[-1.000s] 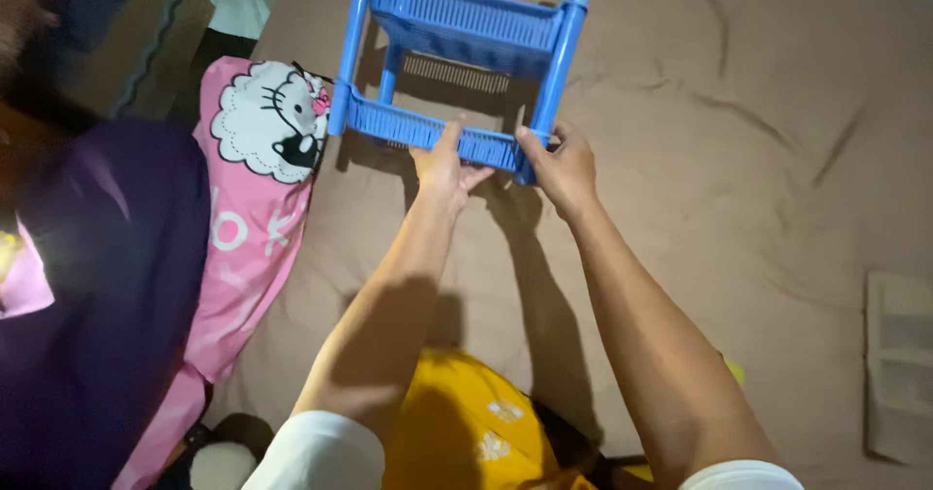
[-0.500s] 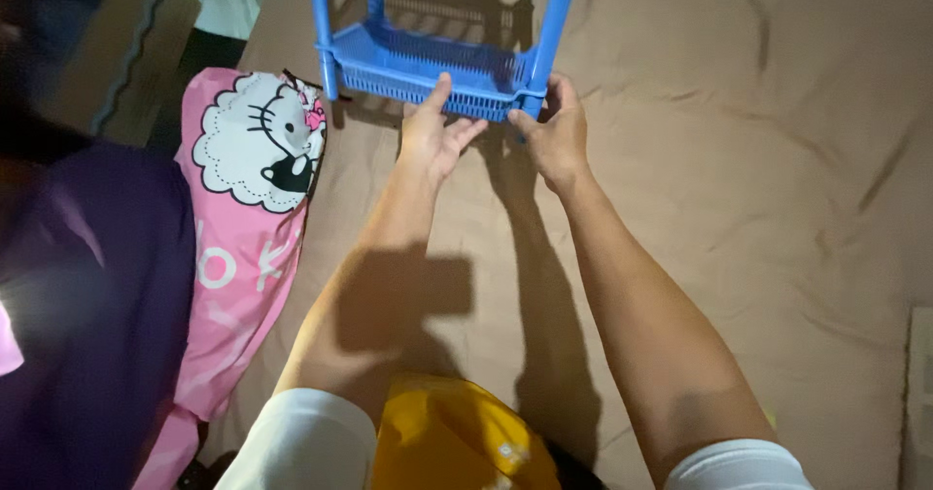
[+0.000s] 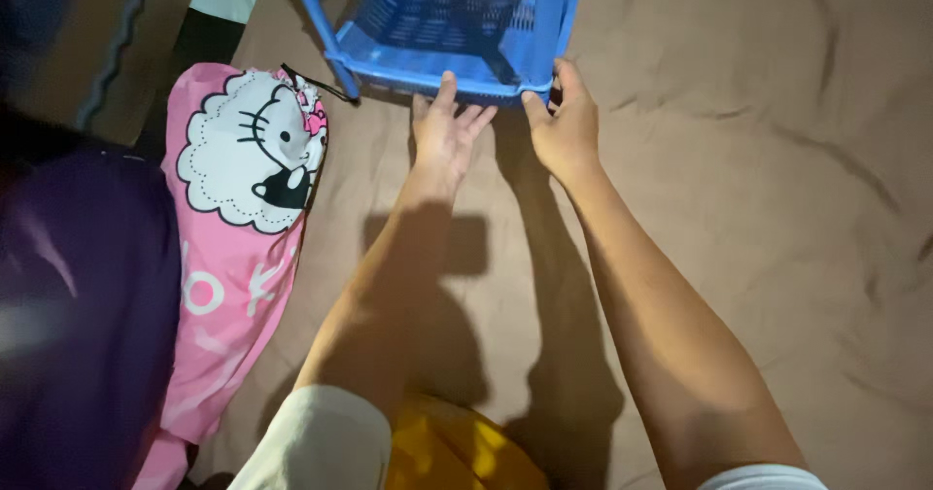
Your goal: The person assembles a blue plastic storage rack by attaching small blue caps to the frame legs using a yellow cloth. They then disassemble a white plastic drawer unit by removing the drawers and separating the frame components.
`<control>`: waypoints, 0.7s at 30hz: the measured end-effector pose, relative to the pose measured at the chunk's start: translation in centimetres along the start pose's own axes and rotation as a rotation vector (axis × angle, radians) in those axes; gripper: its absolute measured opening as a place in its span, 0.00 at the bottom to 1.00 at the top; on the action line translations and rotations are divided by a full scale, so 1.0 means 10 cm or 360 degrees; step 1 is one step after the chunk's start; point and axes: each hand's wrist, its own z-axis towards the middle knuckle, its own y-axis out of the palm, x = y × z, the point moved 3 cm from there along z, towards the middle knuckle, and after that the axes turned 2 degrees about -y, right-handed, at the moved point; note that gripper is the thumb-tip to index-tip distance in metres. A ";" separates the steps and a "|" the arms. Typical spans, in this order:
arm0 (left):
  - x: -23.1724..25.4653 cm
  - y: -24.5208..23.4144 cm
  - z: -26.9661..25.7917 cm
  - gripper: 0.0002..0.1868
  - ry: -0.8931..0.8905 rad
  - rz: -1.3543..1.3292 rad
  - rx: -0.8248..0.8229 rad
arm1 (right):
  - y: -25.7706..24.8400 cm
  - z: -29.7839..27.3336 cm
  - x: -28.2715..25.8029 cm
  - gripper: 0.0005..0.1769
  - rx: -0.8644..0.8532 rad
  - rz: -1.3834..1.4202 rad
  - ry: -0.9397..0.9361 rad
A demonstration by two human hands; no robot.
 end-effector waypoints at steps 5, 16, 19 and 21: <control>0.26 0.25 -0.42 0.57 0.0147 0.0404 0.0479 | -0.17 0.12 -0.25 0.11 -0.0041 -0.0289 -0.0155; 0.44 0.17 -0.42 0.65 -0.0174 0.0607 0.0565 | -0.04 0.43 -0.22 0.15 -0.0268 0.0112 0.0735; 0.42 0.13 -0.33 0.62 -0.0142 0.0592 0.0564 | 0.01 0.42 -0.17 0.17 -0.0302 0.0230 0.0703; 0.46 0.10 -0.29 0.61 -0.0088 0.0581 0.0538 | 0.09 0.39 -0.15 0.18 -0.0286 0.0191 0.0710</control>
